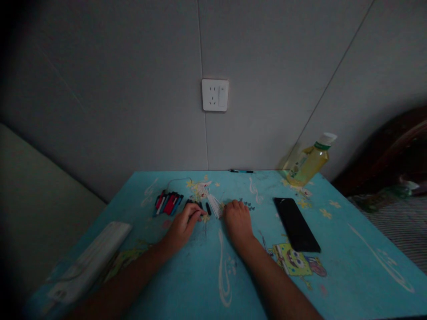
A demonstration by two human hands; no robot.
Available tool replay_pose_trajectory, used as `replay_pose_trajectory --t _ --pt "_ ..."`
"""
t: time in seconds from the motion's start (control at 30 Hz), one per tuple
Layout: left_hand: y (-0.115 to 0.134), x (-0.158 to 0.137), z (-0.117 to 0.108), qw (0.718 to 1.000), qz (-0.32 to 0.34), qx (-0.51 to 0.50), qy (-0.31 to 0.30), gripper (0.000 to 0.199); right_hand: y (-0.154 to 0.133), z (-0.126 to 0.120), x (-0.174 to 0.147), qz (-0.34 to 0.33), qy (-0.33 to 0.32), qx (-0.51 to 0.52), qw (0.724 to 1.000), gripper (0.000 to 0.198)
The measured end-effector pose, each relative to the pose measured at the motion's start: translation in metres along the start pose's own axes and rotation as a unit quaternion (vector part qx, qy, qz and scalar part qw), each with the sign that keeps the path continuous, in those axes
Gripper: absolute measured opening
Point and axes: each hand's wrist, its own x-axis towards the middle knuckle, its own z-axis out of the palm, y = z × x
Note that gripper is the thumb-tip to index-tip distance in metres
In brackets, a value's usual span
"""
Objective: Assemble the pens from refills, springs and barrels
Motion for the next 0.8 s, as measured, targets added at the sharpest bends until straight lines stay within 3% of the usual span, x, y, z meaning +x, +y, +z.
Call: replay_pose_trajectory --t 0.43,0.8 --pt "-0.0043 -0.0016 0.0025 1.0 0.009 0.003 -0.024 0.014 0.0037 -0.005 -0.003 0.005 0.032 0.022 0.999 0.021" --pt "-0.0023 -0.0025 0.0018 0.998 0.041 0.054 -0.015 0.012 0.0047 -0.0002 0.0018 0.002 0.022 0.014 1.0 0.024"
